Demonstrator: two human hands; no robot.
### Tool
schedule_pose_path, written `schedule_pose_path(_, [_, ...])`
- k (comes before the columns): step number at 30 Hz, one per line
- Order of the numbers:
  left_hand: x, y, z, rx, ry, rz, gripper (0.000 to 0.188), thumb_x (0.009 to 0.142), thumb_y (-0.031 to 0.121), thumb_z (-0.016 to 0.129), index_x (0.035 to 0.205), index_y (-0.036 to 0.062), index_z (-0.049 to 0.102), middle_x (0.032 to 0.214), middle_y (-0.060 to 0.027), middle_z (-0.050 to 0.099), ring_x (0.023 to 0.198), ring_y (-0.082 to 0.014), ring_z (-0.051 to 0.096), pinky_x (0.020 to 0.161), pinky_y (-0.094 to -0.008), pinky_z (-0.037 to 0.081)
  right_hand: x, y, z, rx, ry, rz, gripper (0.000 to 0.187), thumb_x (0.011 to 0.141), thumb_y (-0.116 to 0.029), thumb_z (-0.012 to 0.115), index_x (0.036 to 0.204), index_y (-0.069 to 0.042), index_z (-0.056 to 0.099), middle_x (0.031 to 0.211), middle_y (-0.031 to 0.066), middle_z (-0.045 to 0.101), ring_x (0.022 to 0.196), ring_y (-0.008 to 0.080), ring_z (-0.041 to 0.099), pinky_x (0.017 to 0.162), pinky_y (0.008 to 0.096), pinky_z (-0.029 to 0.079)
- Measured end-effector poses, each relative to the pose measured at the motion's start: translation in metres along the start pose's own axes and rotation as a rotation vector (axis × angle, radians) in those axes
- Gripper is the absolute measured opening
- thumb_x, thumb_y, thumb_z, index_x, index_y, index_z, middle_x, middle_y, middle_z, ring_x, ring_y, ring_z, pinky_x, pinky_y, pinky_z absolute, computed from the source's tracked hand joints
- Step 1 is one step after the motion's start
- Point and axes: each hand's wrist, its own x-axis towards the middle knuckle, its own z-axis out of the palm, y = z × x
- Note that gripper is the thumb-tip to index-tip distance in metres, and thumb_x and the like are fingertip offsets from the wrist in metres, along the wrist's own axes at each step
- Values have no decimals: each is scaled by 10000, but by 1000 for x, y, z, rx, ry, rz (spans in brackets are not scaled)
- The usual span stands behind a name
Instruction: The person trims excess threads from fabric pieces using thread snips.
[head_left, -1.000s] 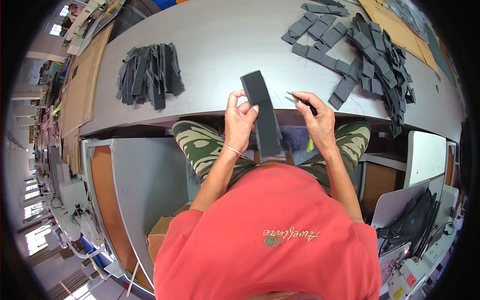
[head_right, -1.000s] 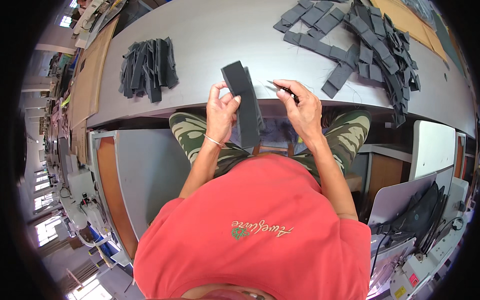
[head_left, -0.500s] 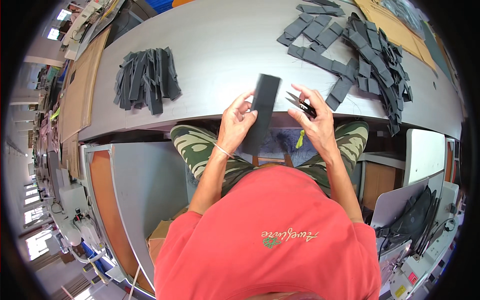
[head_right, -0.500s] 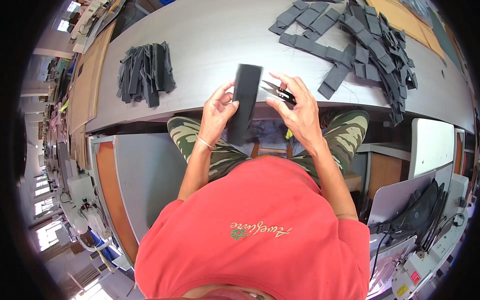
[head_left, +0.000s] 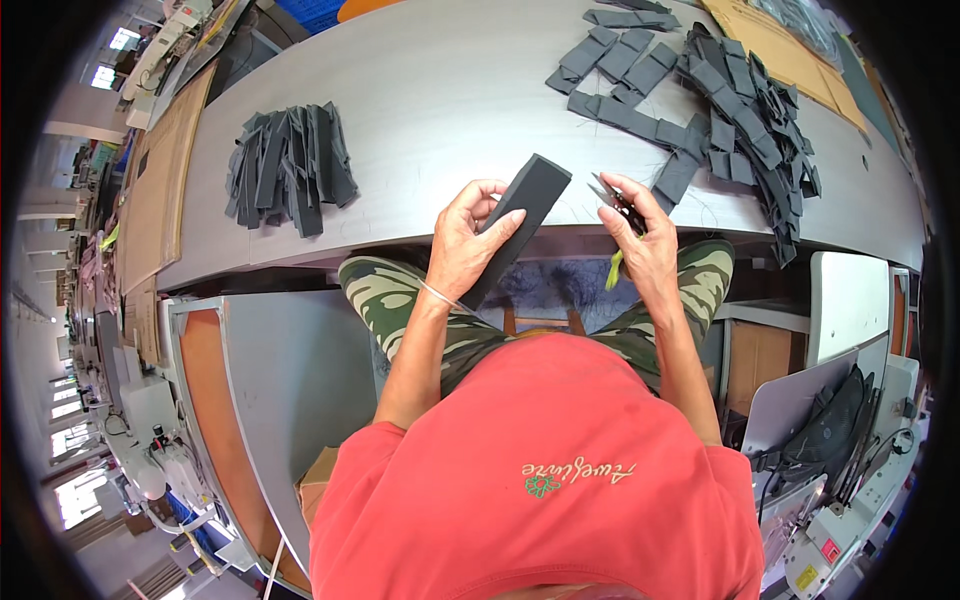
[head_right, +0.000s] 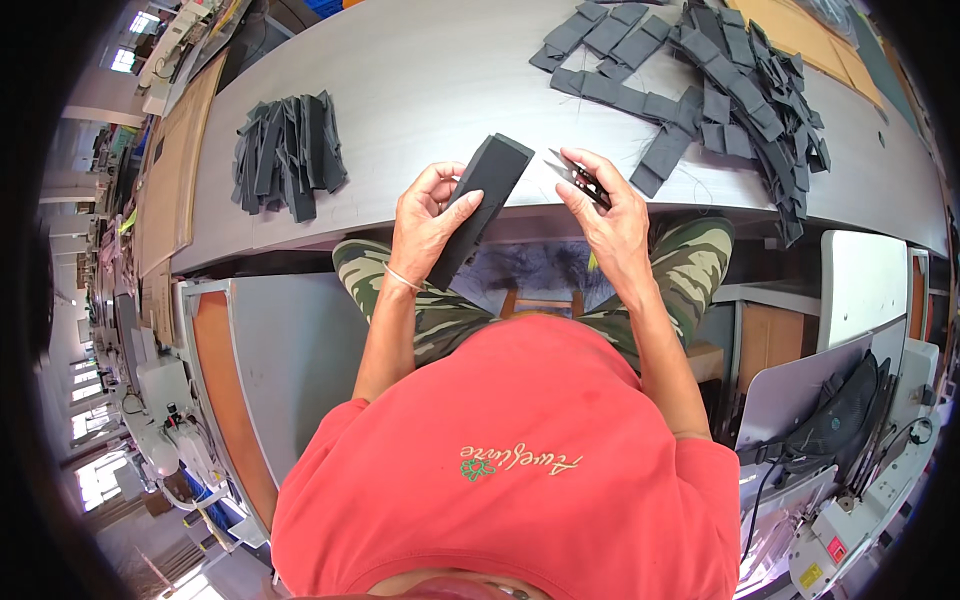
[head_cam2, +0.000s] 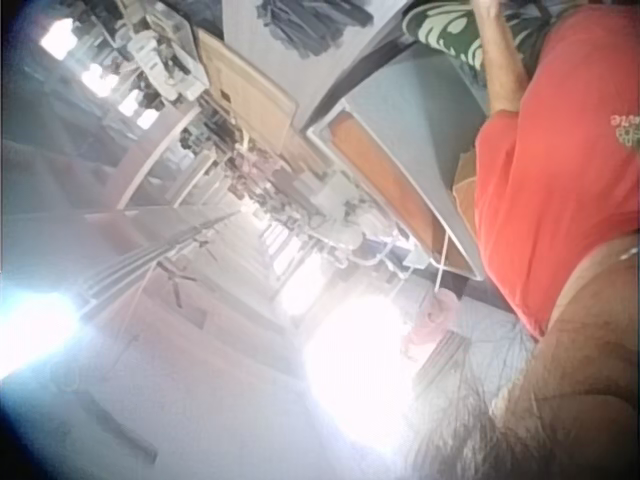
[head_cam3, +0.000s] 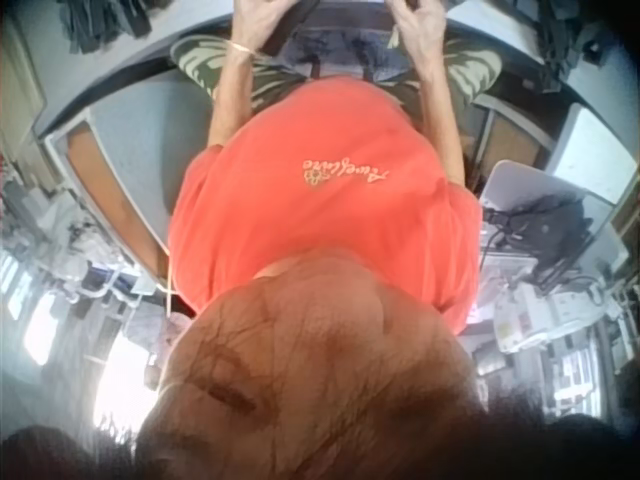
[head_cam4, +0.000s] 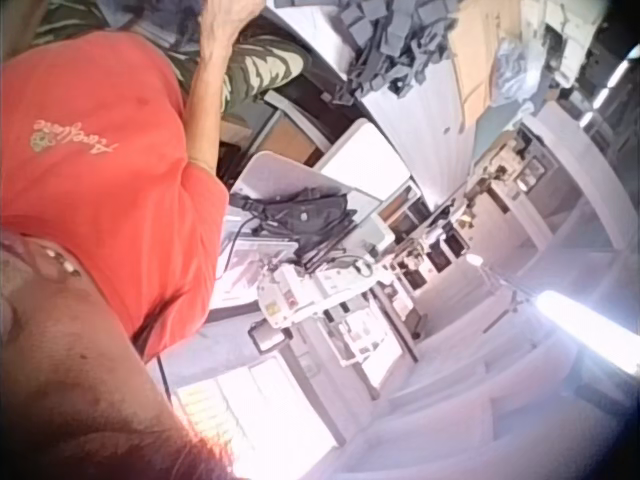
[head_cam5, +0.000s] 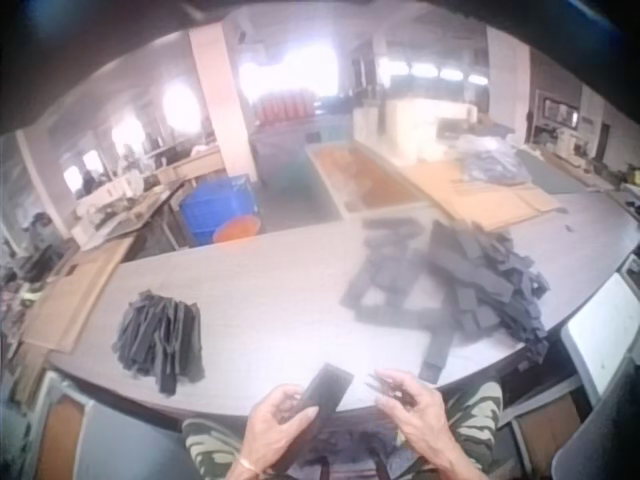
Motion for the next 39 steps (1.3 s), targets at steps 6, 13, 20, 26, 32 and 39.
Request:
schedule_pose_path(6, [-3, 1, 5, -60, -10, -73, 265, 865, 79, 664, 1090, 15, 541, 800, -35, 673, 690, -45, 592, 580, -186, 469, 4, -8, 2, -244, 47, -234, 263, 770, -59, 682, 1031, -88, 677, 899, 57, 667, 755, 177, 587, 716, 290, 462])
schedule_pose_path(13, [-1, 6, 3, -51, -48, -89, 265, 867, 77, 659, 1096, 14, 540, 818, -34, 673, 694, -46, 592, 586, -190, 473, 13, -5, 7, -524, 56, -372, 175, 769, -82, 674, 941, -111, 691, 831, 42, 657, 740, 227, 580, 688, 312, 438])
schedule_pose_path(20, [-5, -17, 0, 139, -120, -119, 306, 843, 139, 676, 1119, 31, 600, 855, -2, 614, 803, -70, 536, 724, -254, 471, 6, 4, 0, -125, 3, -79, 297, 791, -85, 661, 1086, -65, 643, 843, 34, 590, 738, 130, 529, 646, 249, 420])
schedule_pose_path(26, [-4, 15, 1, 474, -324, 97, 309, 816, 127, 681, 1113, 64, 627, 789, -144, 652, 743, -206, 616, 715, -309, 481, 3, 1, 4, 118, -362, 111, 188, 784, -19, 687, 967, -4, 646, 805, -28, 608, 721, 45, 506, 661, 180, 406])
schedule_pose_path(32, [10, 34, 4, 644, -13, 530, 252, 788, 46, 670, 1038, 40, 642, 848, -121, 629, 764, -237, 611, 681, -337, 482, 6, 16, 5, 256, -175, 153, 112, 805, -65, 699, 881, -16, 632, 678, -71, 524, 595, 3, 432, 516, 178, 334])
schedule_pose_path(39, [-3, -4, 8, 303, -30, 81, 216, 853, 99, 646, 1051, 14, 629, 1077, -71, 625, 830, -95, 557, 716, -237, 460, 15, 3, -2, 775, 81, 396, 154, 861, -150, 684, 936, -98, 560, 638, -87, 429, 456, 10, 311, 426, 195, 256])
